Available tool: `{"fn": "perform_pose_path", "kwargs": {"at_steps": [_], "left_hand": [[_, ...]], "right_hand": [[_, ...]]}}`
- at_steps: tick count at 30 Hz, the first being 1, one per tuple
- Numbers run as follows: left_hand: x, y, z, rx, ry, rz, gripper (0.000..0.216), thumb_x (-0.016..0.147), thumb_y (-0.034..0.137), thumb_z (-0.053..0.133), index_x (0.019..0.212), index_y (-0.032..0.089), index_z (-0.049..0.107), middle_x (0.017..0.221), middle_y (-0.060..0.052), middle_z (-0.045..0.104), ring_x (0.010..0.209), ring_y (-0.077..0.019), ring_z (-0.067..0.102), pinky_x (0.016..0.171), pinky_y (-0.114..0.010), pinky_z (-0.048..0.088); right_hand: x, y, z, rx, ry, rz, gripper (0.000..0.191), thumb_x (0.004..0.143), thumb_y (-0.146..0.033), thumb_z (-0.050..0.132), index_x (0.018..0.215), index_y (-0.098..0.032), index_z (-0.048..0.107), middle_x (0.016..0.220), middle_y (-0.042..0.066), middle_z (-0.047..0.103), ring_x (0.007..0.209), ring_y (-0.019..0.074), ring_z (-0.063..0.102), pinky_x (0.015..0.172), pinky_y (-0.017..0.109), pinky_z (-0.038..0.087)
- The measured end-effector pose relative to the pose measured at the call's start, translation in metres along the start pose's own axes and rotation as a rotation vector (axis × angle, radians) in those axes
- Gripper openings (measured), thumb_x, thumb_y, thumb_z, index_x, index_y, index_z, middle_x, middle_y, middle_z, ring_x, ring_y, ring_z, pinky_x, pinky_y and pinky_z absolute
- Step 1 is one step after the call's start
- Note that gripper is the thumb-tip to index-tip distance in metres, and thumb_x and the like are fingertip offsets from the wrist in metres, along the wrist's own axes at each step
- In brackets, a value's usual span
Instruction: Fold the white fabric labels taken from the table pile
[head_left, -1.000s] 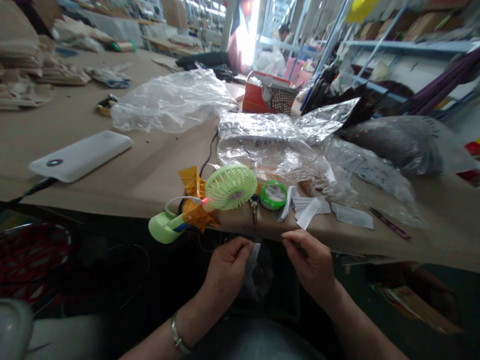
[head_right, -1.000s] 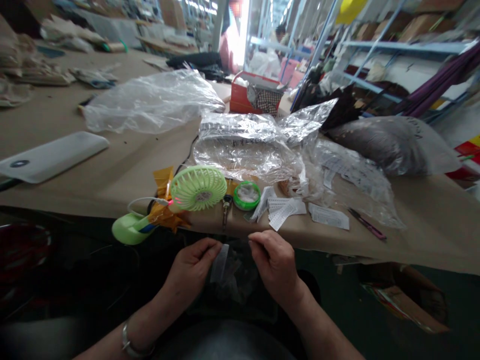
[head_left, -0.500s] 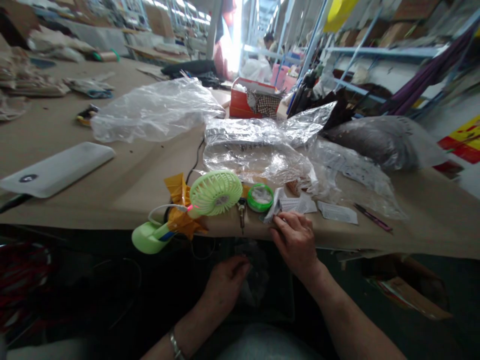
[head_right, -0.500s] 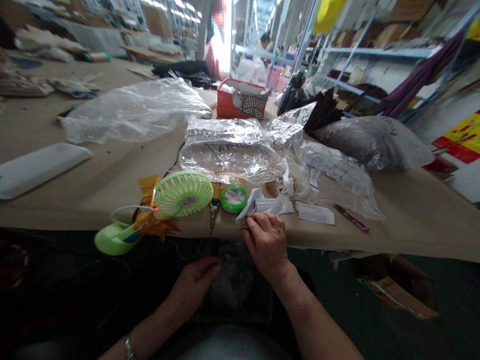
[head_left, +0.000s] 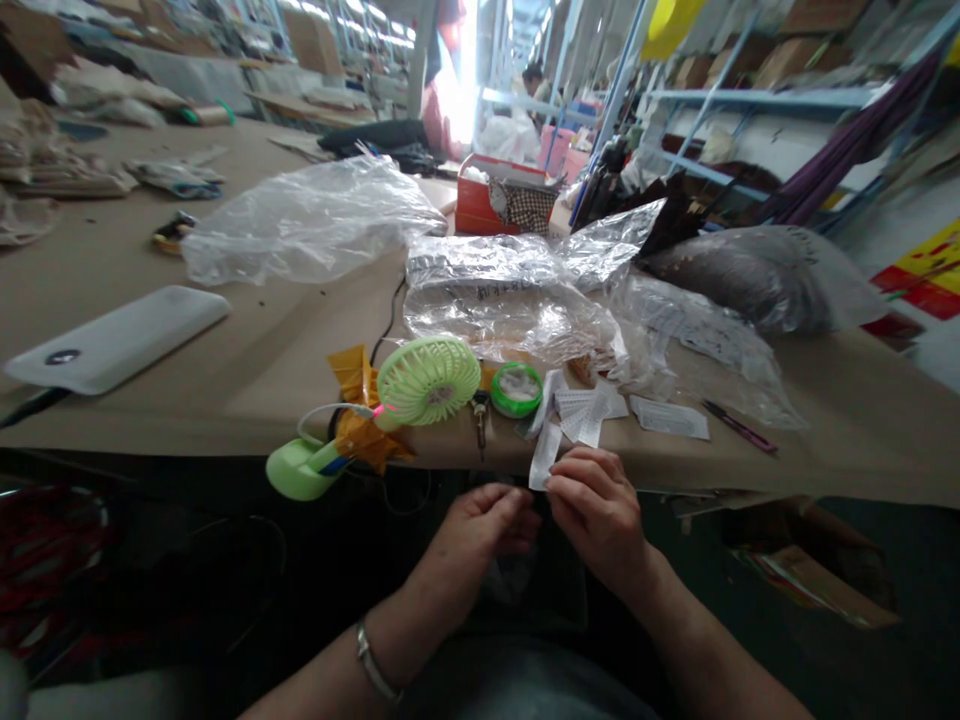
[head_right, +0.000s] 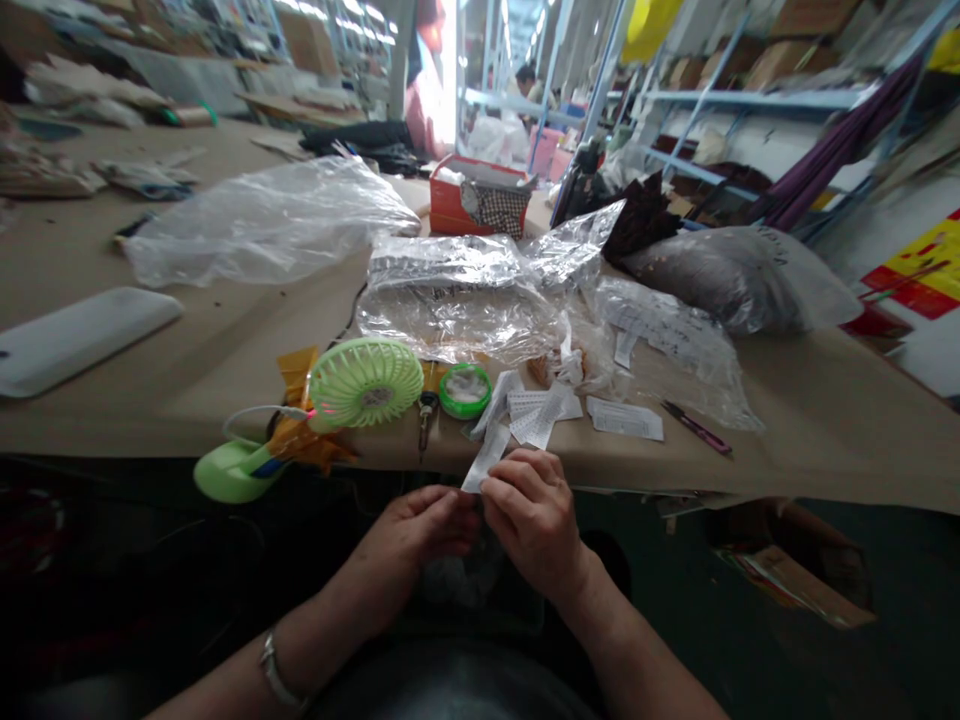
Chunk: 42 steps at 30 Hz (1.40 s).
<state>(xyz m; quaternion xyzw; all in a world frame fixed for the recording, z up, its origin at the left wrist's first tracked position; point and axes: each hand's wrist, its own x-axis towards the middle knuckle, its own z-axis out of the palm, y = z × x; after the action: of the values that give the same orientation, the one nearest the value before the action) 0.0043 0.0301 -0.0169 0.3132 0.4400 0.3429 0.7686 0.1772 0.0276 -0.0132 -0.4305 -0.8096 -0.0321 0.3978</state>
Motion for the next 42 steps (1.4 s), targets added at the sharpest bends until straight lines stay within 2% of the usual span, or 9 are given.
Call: {"fn": "perform_pose_path", "kwargs": {"at_steps": [3, 7, 14, 17, 21, 26, 30, 33, 42], "left_hand": [[0.004, 0.007, 0.013, -0.287, -0.127, -0.089, 0.027, 0.075, 0.038, 0.067, 0.081, 0.012, 0.066, 0.073, -0.004, 0.065, 0.062, -0.0121, 0.060, 0.063, -0.025, 0.048], [0.012, 0.008, 0.024, -0.352, -0.059, -0.082, 0.016, 0.070, 0.021, 0.073, 0.075, 0.008, 0.064, 0.065, -0.003, 0.063, 0.053, -0.0083, 0.056, 0.050, -0.018, 0.043], [0.009, 0.010, 0.025, -0.165, 0.039, -0.191, 0.010, 0.081, 0.017, 0.059, 0.086, 0.009, 0.063, 0.066, -0.007, 0.067, 0.054, -0.0139, 0.063, 0.053, -0.025, 0.051], [0.005, 0.010, 0.025, -0.142, 0.070, -0.200, 0.011, 0.081, 0.017, 0.059, 0.087, 0.009, 0.063, 0.065, -0.007, 0.067, 0.053, -0.0139, 0.063, 0.053, -0.025, 0.051], [0.003, 0.010, 0.026, -0.154, 0.083, -0.203, 0.009, 0.080, 0.016, 0.060, 0.085, 0.009, 0.063, 0.066, -0.008, 0.067, 0.053, -0.0143, 0.063, 0.053, -0.025, 0.052], [0.004, 0.009, 0.026, -0.190, 0.073, -0.227, 0.010, 0.081, 0.016, 0.058, 0.085, 0.008, 0.064, 0.071, -0.010, 0.069, 0.056, -0.0154, 0.064, 0.056, -0.028, 0.053], [0.006, 0.003, 0.026, -0.309, -0.021, -0.164, 0.008, 0.076, 0.012, 0.063, 0.081, 0.008, 0.066, 0.071, -0.009, 0.068, 0.057, -0.0140, 0.063, 0.057, -0.026, 0.051], [0.007, -0.001, 0.026, -0.384, 0.005, -0.115, 0.005, 0.069, 0.009, 0.068, 0.073, 0.008, 0.066, 0.065, -0.006, 0.066, 0.054, -0.0107, 0.059, 0.051, -0.020, 0.044], [0.004, -0.003, 0.025, -0.397, 0.051, -0.113, 0.008, 0.070, 0.015, 0.068, 0.068, 0.009, 0.063, 0.062, -0.003, 0.063, 0.053, -0.0103, 0.058, 0.050, -0.020, 0.042]], "right_hand": [[-0.011, -0.014, -0.005, 0.067, -0.066, -0.049, 0.014, 0.084, -0.013, 0.057, 0.091, -0.022, 0.064, 0.087, 0.004, 0.067, 0.090, 0.0194, 0.059, 0.080, 0.038, 0.047], [-0.018, -0.020, -0.013, 0.102, -0.119, -0.092, 0.014, 0.084, -0.012, 0.056, 0.093, -0.021, 0.064, 0.090, 0.004, 0.068, 0.093, 0.0201, 0.059, 0.082, 0.039, 0.047], [-0.009, 0.035, -0.023, -0.246, -0.069, 0.120, 0.038, 0.087, -0.022, 0.054, 0.124, -0.016, 0.054, 0.113, 0.014, 0.061, 0.112, 0.0282, 0.051, 0.093, 0.048, 0.047], [-0.010, 0.055, -0.020, -0.318, -0.135, 0.136, 0.034, 0.087, -0.021, 0.053, 0.120, -0.015, 0.058, 0.115, 0.014, 0.061, 0.113, 0.0293, 0.051, 0.095, 0.049, 0.046], [-0.015, 0.062, -0.018, -0.211, -0.025, 0.123, 0.020, 0.089, -0.017, 0.053, 0.104, -0.020, 0.065, 0.103, 0.008, 0.067, 0.103, 0.0235, 0.057, 0.091, 0.044, 0.049], [-0.016, 0.037, -0.023, -0.031, 0.084, 0.130, 0.016, 0.086, -0.012, 0.056, 0.096, -0.021, 0.065, 0.095, 0.007, 0.068, 0.099, 0.0207, 0.060, 0.086, 0.040, 0.051], [-0.019, -0.006, -0.019, 0.067, -0.049, 0.003, 0.015, 0.085, -0.012, 0.057, 0.094, -0.022, 0.065, 0.095, 0.006, 0.069, 0.103, 0.0216, 0.060, 0.090, 0.042, 0.050], [-0.025, -0.027, -0.010, 0.068, -0.153, -0.075, 0.015, 0.086, -0.012, 0.053, 0.094, -0.019, 0.064, 0.098, 0.007, 0.070, 0.105, 0.0216, 0.060, 0.095, 0.044, 0.047], [-0.034, -0.034, -0.004, -0.027, -0.207, -0.071, 0.018, 0.087, -0.013, 0.048, 0.088, -0.019, 0.065, 0.096, 0.006, 0.071, 0.103, 0.0218, 0.061, 0.099, 0.043, 0.043]]}}
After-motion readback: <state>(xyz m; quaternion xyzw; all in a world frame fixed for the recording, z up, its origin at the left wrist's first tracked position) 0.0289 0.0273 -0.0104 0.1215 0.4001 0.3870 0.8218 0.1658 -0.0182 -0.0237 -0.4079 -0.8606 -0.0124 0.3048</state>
